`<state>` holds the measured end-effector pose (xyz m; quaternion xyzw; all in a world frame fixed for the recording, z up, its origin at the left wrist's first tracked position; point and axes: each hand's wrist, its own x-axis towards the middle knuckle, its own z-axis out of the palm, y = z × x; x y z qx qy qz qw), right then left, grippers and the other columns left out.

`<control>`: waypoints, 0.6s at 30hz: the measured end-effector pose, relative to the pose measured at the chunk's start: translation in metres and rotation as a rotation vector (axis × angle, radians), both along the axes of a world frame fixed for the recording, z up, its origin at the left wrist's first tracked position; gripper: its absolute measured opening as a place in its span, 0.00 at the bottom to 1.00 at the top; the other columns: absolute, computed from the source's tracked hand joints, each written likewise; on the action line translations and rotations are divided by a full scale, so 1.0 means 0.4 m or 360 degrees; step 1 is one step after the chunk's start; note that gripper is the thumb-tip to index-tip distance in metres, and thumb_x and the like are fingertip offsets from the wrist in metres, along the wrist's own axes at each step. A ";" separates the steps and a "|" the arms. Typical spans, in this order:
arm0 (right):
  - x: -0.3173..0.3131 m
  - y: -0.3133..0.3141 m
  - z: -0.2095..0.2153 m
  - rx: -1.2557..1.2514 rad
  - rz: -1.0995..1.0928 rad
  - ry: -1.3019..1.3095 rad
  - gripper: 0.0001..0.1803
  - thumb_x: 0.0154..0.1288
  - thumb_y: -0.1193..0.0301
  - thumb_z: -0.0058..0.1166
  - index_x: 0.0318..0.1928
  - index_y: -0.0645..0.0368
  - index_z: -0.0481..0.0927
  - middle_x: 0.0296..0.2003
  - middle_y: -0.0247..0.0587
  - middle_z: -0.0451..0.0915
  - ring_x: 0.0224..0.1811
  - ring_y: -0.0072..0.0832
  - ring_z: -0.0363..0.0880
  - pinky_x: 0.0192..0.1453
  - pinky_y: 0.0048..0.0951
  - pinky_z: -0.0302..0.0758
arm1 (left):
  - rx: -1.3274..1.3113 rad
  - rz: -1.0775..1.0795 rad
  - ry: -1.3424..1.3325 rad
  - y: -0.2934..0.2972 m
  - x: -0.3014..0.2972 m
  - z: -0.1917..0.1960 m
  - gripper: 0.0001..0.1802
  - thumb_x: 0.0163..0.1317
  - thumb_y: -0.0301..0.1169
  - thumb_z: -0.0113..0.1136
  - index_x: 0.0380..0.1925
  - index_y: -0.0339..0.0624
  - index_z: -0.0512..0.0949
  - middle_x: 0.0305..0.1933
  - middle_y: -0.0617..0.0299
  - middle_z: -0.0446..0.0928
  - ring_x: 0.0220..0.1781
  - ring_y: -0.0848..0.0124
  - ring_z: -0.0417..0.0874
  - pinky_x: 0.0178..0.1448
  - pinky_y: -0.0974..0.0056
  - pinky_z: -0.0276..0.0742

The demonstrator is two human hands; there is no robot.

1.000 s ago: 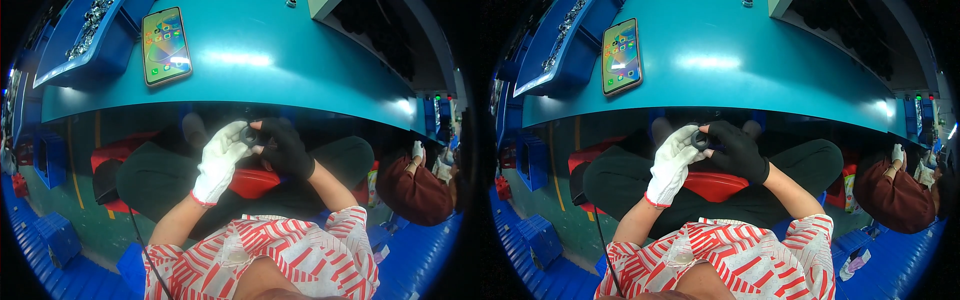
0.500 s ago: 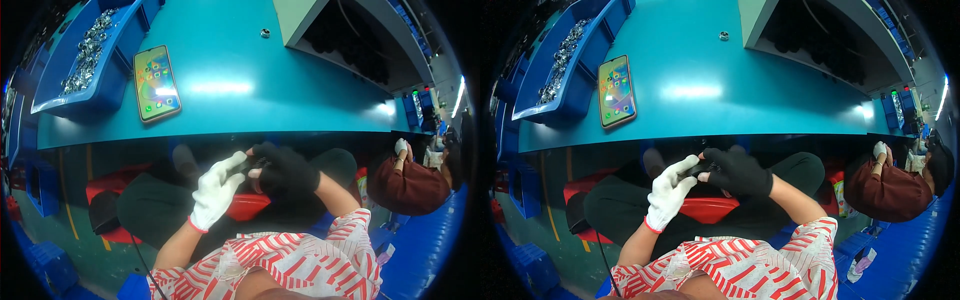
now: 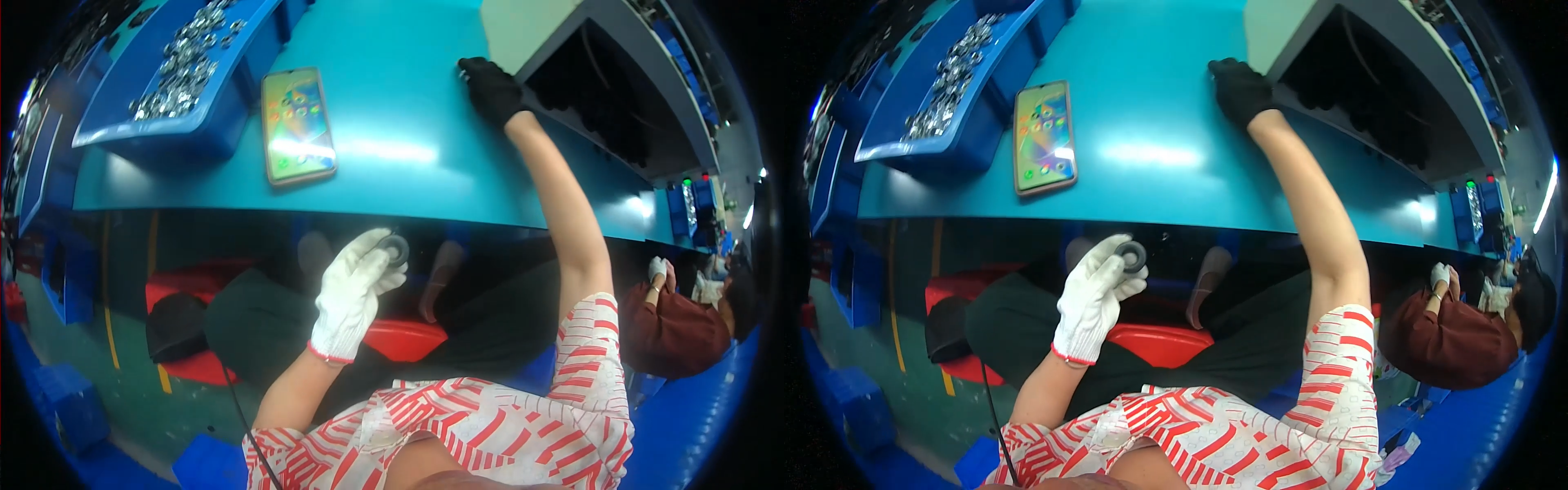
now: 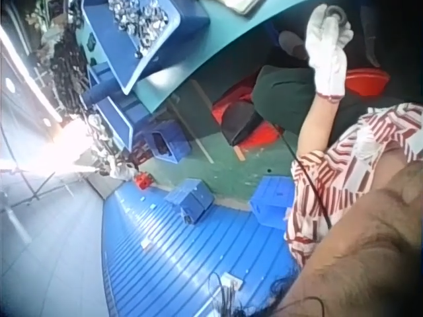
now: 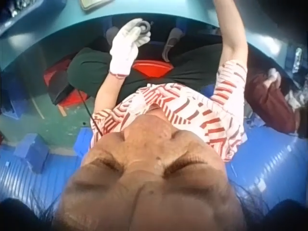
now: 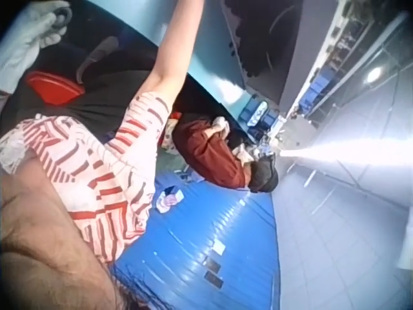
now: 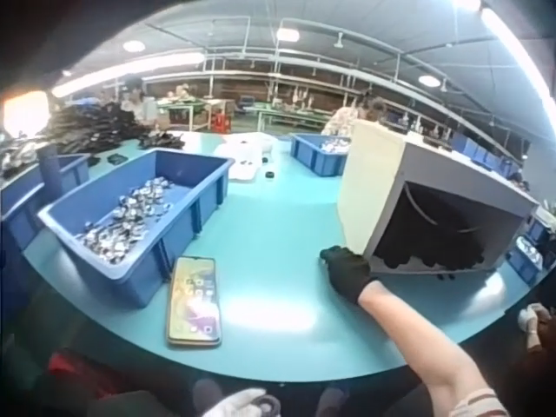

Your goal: Assembling small cylindrical parts with metal rings at a factory workbench.

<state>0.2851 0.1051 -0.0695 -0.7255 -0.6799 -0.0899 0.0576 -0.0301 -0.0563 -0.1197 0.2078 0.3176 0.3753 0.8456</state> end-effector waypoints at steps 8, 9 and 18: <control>-0.227 -0.298 0.032 0.0300 0.0592 0.1022 0.17 0.55 0.75 0.61 0.48 0.57 0.77 0.36 0.39 0.80 0.34 0.31 0.81 0.36 0.27 0.76 | -0.0077 0.0105 -0.0183 -0.005 -0.017 -0.018 0.16 0.64 0.25 0.54 0.51 0.35 0.71 0.42 0.55 0.77 0.41 0.68 0.82 0.44 0.65 0.82; -0.261 -0.353 0.046 0.0191 0.0593 0.1165 0.17 0.55 0.74 0.61 0.47 0.57 0.77 0.36 0.39 0.80 0.34 0.31 0.82 0.37 0.27 0.76 | -0.0086 0.0108 -0.0184 -0.006 -0.015 -0.020 0.16 0.64 0.25 0.54 0.51 0.35 0.71 0.42 0.55 0.77 0.41 0.68 0.82 0.44 0.65 0.82; -0.341 -0.498 -0.028 0.0112 0.0743 0.1053 0.15 0.52 0.70 0.63 0.42 0.55 0.80 0.38 0.40 0.80 0.34 0.34 0.81 0.37 0.28 0.76 | -0.0022 -0.0048 -0.0296 -0.023 0.005 0.002 0.17 0.63 0.21 0.54 0.53 0.34 0.70 0.47 0.53 0.77 0.45 0.66 0.83 0.48 0.63 0.84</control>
